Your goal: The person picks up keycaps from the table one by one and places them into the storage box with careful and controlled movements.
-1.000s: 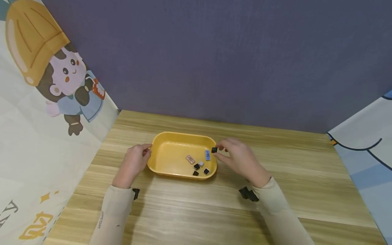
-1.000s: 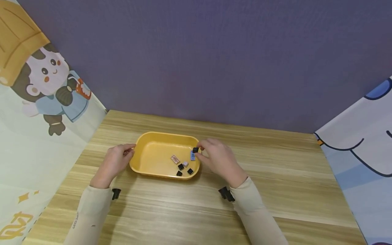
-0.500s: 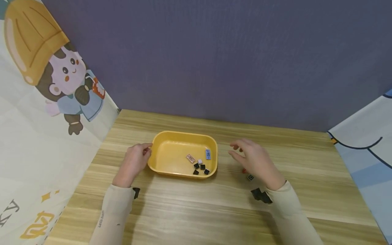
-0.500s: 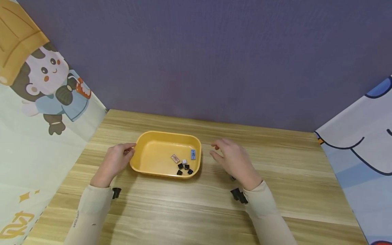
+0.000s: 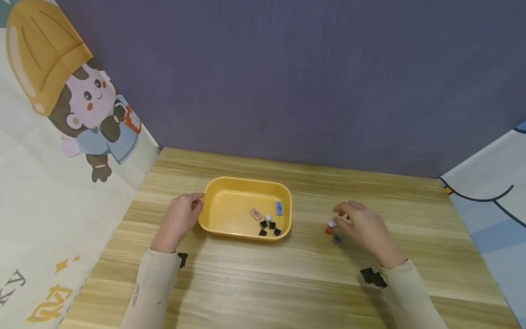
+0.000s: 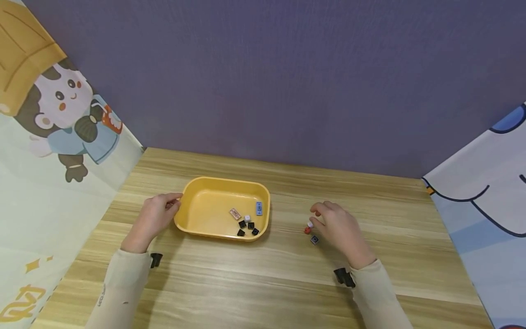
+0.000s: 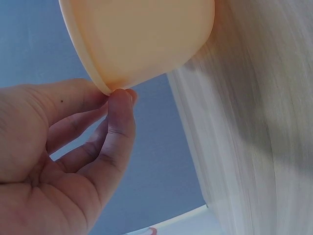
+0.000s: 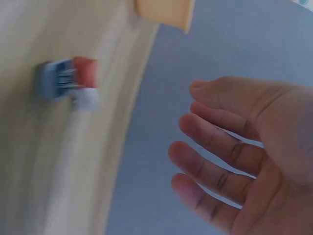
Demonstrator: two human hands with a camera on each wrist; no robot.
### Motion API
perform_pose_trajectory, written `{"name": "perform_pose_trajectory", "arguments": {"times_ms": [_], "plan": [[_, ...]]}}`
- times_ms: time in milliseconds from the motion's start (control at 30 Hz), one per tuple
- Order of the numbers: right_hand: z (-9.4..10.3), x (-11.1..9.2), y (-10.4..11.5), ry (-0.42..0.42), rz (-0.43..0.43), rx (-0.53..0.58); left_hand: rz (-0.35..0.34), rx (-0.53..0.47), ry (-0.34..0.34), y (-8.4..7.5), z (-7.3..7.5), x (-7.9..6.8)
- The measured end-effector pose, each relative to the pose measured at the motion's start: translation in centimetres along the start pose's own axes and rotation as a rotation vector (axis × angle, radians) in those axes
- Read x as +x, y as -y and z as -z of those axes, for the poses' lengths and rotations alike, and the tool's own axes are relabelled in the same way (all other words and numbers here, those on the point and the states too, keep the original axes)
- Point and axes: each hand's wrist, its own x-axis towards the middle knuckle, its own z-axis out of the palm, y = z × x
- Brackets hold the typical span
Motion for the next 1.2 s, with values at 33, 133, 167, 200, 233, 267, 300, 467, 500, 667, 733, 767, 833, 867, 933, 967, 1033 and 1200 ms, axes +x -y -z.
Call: {"name": "perform_pose_trajectory", "arguments": {"times_ms": [33, 133, 167, 200, 233, 267, 300, 467, 500, 667, 733, 767, 833, 867, 933, 967, 1033, 1200], "plan": [[-0.2, -0.3, -0.2, 0.016, -0.015, -0.003, -0.001, -0.001, -0.001, 0.0, 0.0, 0.0], [-1.0, -0.9, -0.6, 0.056, -0.062, 0.007, -0.008, -0.006, -0.007, 0.1, -0.1, 0.0], [-1.3, -1.1, -0.7, 0.069, -0.078, 0.012, -0.010, -0.007, -0.009, 0.1, -0.1, 0.0], [-1.5, -1.2, -0.8, 0.084, -0.093, 0.020, -0.009, -0.009, -0.009, 0.1, -0.1, 0.0], [-1.8, -1.4, -0.9, 0.095, -0.101, 0.026, -0.009, -0.011, -0.008, 0.1, -0.1, 0.0], [-2.1, -1.5, -0.9, 0.102, -0.104, 0.030, -0.008, -0.011, -0.008, 0.1, -0.1, 0.0], [-2.4, -1.6, -1.0, 0.107, -0.106, 0.031, -0.008, -0.011, -0.007, 0.1, -0.1, 0.0], [-3.8, -2.0, -1.1, 0.070, -0.083, -0.032, -0.010, -0.008, -0.006, 0.2, -0.2, 0.0], [-4.0, -2.1, -1.2, 0.058, -0.079, -0.048, -0.010, -0.007, -0.007, 0.2, -0.2, 0.0], [-4.6, -2.1, -1.3, 0.037, -0.067, -0.075, -0.012, -0.011, -0.011, 0.3, -0.2, 0.0], [-4.7, -2.1, -1.2, 0.036, -0.066, -0.077, -0.015, -0.012, -0.014, 0.3, -0.3, 0.0], [-4.8, -2.1, -1.2, 0.035, -0.067, -0.079, -0.017, -0.013, -0.015, 0.3, -0.3, -0.1], [-4.8, -2.0, -1.2, 0.032, -0.071, -0.080, -0.021, -0.011, -0.018, 0.3, -0.3, -0.1], [-4.9, -2.0, -1.2, 0.031, -0.073, -0.081, -0.022, -0.011, -0.018, 0.3, -0.3, -0.1], [-5.0, -1.9, -1.2, 0.028, -0.077, -0.079, -0.023, -0.011, -0.018, 0.3, -0.3, -0.1], [-5.0, -1.9, -1.1, 0.027, -0.078, -0.077, -0.022, -0.011, -0.017, 0.3, -0.3, -0.1], [-5.1, -1.9, -1.1, 0.022, -0.078, -0.077, -0.020, -0.013, -0.015, 0.3, -0.3, -0.1], [-5.2, -1.8, -1.0, 0.009, -0.079, -0.075, -0.018, -0.016, -0.009, 0.3, -0.2, 0.0]]}}
